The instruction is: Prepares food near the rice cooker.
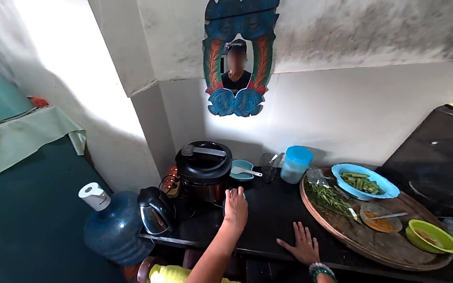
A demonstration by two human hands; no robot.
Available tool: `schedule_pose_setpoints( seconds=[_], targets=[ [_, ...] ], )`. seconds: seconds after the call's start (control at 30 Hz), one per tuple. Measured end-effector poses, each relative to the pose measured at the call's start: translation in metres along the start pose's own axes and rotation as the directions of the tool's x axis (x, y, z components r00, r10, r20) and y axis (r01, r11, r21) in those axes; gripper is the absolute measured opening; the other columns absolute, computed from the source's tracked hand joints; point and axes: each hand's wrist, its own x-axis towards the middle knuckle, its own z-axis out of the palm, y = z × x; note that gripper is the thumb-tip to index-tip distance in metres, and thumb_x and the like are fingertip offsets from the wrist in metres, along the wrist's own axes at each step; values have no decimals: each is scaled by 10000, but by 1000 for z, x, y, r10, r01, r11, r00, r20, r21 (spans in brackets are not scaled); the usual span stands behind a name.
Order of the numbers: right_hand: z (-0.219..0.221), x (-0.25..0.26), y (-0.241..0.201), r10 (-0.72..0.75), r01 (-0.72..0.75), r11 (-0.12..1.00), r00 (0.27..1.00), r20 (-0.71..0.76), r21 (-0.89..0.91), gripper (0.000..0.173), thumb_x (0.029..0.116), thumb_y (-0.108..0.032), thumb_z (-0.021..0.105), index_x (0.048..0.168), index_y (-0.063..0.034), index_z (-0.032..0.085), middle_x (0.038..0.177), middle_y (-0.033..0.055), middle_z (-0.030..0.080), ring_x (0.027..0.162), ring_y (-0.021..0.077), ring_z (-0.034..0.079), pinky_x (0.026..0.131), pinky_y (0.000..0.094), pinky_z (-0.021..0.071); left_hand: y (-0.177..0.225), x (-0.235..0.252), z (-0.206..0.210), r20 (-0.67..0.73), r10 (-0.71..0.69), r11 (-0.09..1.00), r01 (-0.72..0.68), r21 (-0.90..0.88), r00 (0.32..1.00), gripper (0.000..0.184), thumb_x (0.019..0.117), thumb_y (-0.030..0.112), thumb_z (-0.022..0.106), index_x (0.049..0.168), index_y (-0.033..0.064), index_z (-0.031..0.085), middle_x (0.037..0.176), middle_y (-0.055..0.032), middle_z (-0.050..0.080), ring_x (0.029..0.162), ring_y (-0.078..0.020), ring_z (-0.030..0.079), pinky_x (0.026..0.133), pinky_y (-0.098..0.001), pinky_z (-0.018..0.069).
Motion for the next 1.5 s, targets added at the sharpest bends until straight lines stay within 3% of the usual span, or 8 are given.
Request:
schedule_pose_setpoints(
  seconds=[0.37,1.27,1.5],
  targets=[
    [0,-3,0,-25,25,999,999,-24,25,1301,744,-868,617,1660,-106,97,1732,114,2,1591,344,-61,1238,636,-44,-1,-1,1,5,13,999,-12,-39,1000,328,943,-58,544,1256,-70,642,1572,-169,409,1333,-360,498,1062,-551,416],
    [1,2,0,11,-11,1000,1000,7,-12,1316,731,-907,576,1666,-143,53,1735,75,-33,1593,305,-87,1243,610,-53,0,3,0,1,20,1000,-20,18,1000,322,943,-53,533,1243,-60,650,1544,-160,435,1295,-342,519,1029,-522,431],
    [-1,-2,-2,-5,5,1000,1000,0,18,1283,757,-862,609,1665,-136,65,1734,92,-29,1591,322,-88,1242,618,-58,-1,0,0,-3,18,1000,-18,-12,1000,324,942,-58,538,1247,-66,647,1556,-174,424,1303,-357,518,1038,-536,430]
  ],
)
